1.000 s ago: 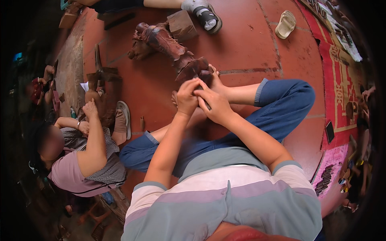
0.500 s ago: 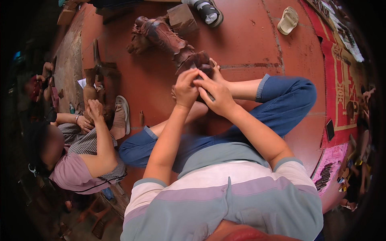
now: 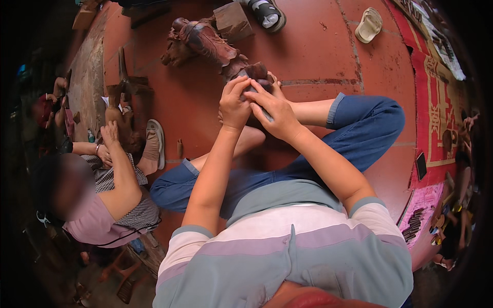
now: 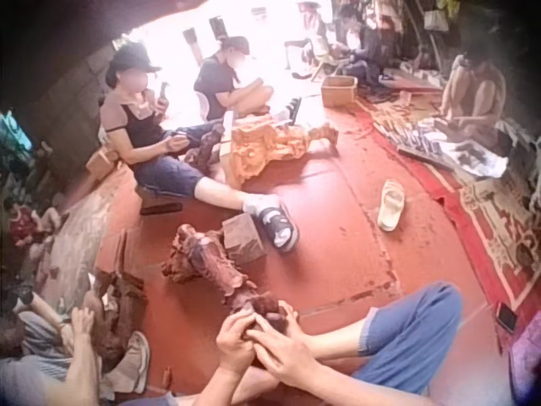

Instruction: The person sits on the floor and carves a wooden figurine using a small knife. They hold the wood steady with one hand while carefully shaping details with the other. Other people are working on similar projects nearby.

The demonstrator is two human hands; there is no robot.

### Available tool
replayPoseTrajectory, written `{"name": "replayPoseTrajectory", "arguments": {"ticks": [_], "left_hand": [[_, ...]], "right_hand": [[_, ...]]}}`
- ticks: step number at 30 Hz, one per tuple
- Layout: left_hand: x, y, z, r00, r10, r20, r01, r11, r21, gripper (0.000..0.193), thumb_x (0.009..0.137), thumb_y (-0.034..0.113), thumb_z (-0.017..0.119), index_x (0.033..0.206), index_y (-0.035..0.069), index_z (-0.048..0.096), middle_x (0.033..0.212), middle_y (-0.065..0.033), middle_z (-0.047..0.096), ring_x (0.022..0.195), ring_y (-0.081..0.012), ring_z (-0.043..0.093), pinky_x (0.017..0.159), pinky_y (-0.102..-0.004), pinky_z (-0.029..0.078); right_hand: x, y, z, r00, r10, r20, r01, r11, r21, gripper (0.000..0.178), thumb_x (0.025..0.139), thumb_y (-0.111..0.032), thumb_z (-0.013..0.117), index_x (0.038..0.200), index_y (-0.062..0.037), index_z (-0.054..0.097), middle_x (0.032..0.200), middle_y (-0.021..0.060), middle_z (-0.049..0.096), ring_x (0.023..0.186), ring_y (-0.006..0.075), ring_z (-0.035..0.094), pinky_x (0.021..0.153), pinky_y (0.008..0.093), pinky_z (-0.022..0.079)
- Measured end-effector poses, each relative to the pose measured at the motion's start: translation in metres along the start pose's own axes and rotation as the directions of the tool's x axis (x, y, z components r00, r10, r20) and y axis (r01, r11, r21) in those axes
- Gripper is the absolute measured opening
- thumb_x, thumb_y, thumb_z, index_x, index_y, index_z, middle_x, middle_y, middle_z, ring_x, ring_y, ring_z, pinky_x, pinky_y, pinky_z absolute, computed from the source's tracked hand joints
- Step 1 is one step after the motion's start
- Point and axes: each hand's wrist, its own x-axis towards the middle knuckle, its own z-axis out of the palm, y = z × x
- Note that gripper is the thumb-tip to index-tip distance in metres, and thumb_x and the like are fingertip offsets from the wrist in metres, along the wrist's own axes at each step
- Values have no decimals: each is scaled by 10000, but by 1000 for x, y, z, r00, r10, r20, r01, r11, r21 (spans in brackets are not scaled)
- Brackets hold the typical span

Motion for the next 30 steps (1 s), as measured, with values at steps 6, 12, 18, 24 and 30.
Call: {"name": "replayPoseTrajectory", "arguments": {"ticks": [6,12,18,24,30], "left_hand": [[-41,-15,15,996,81,45,-83,996,34,328,684,-10,715,1006,50,702,1086,-121,694,1059,-308,647,940,-395,523],[-18,-7,3,997,63,51,-61,998,-30,334,689,-2,724,1018,55,700,1066,-131,689,1011,-314,663,890,-389,546],[-27,-20,9,993,110,53,-112,993,32,325,690,-27,730,1006,45,710,1097,-118,700,1090,-281,659,936,-374,541],[-48,-17,8,985,90,146,-94,995,24,352,666,-22,726,1010,45,692,1088,-115,694,1056,-304,654,927,-388,532],[-43,-11,5,983,23,180,-28,999,24,349,668,-2,711,1009,63,680,1106,-102,680,1042,-312,641,894,-392,530]], "right_hand": [[-41,11,10,989,108,102,-108,994,-1,271,915,-161,584,1174,-97,634,1451,220,448,1046,361,643,834,405,542],[-16,-4,3,999,35,-3,-35,999,-14,280,908,-153,594,1176,-76,627,1396,217,508,1054,369,636,876,408,520],[-31,9,18,1000,31,-5,-31,998,-61,294,915,-149,587,1198,-76,625,1433,203,473,1037,371,645,850,402,536],[-48,-1,13,983,161,89,-156,986,-54,296,917,-176,590,1197,-80,611,1427,210,472,986,341,660,782,410,551],[-44,-3,9,985,137,105,-132,989,-60,305,921,-198,594,1199,-75,608,1419,219,475,995,342,655,796,406,549]]}}
